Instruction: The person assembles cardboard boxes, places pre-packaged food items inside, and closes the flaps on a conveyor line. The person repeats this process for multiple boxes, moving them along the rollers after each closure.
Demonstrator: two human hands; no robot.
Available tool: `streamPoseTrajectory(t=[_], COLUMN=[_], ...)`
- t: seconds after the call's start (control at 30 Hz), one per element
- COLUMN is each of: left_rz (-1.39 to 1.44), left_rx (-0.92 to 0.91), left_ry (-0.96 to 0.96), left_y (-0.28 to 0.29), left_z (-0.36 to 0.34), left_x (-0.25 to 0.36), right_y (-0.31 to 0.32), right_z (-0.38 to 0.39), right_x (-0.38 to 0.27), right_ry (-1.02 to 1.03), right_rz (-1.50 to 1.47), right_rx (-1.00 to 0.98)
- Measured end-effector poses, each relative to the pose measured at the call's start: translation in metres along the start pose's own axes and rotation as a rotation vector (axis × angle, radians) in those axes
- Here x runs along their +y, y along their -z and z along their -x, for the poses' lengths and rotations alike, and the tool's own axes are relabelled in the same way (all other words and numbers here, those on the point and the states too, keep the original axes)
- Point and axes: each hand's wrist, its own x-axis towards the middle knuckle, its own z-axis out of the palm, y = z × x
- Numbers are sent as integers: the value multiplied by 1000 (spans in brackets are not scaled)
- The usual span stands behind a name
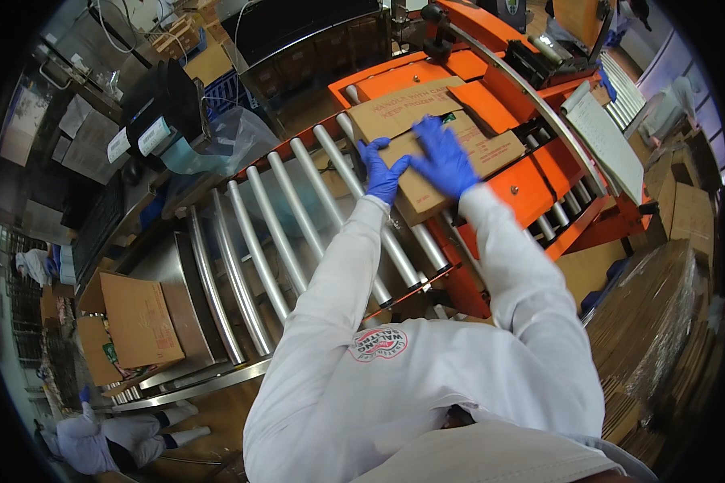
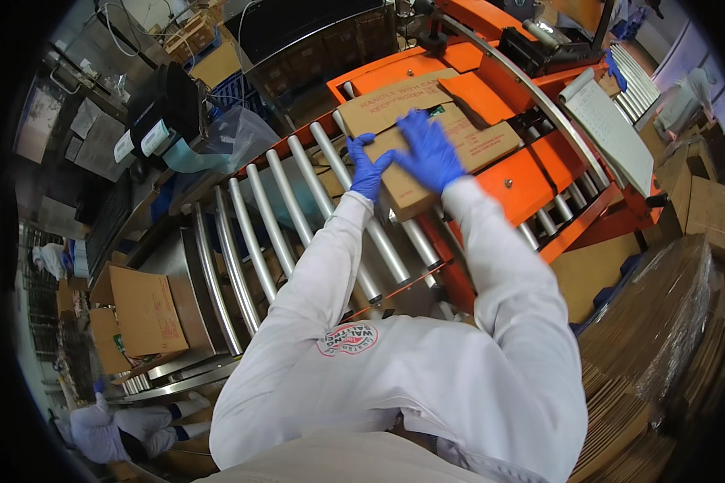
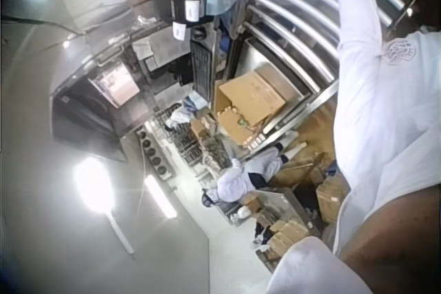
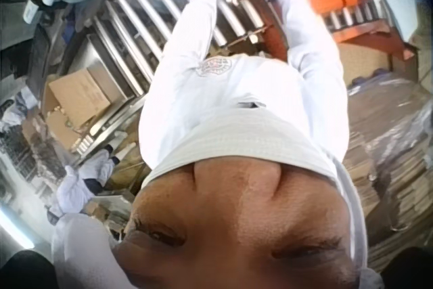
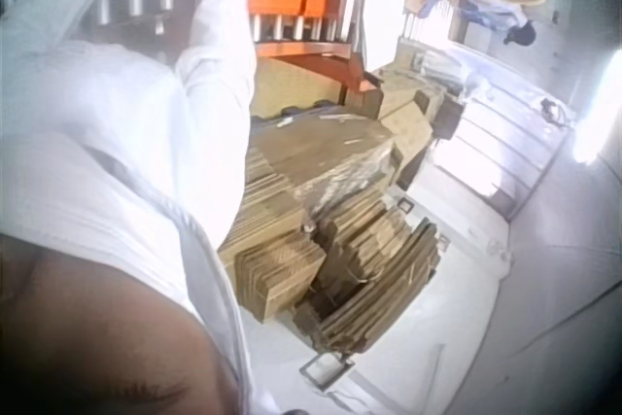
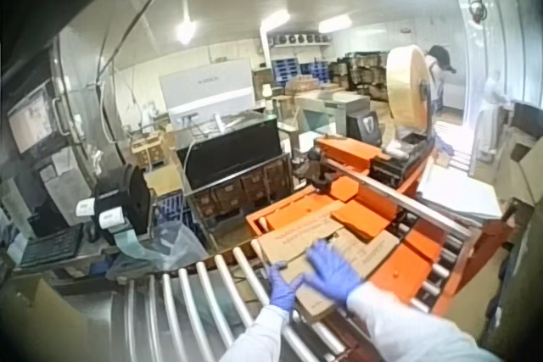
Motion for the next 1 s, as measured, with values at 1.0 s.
streamPoseTrajectory(t=[1.0], left_rz=[-1903], left_rx=[728], left_ry=[571], left_y=[623], left_z=[245], left_x=[269], right_y=[-11], right_z=[23], right_x=[225], right_ry=[-294], right_rz=[267], right_rx=[4])
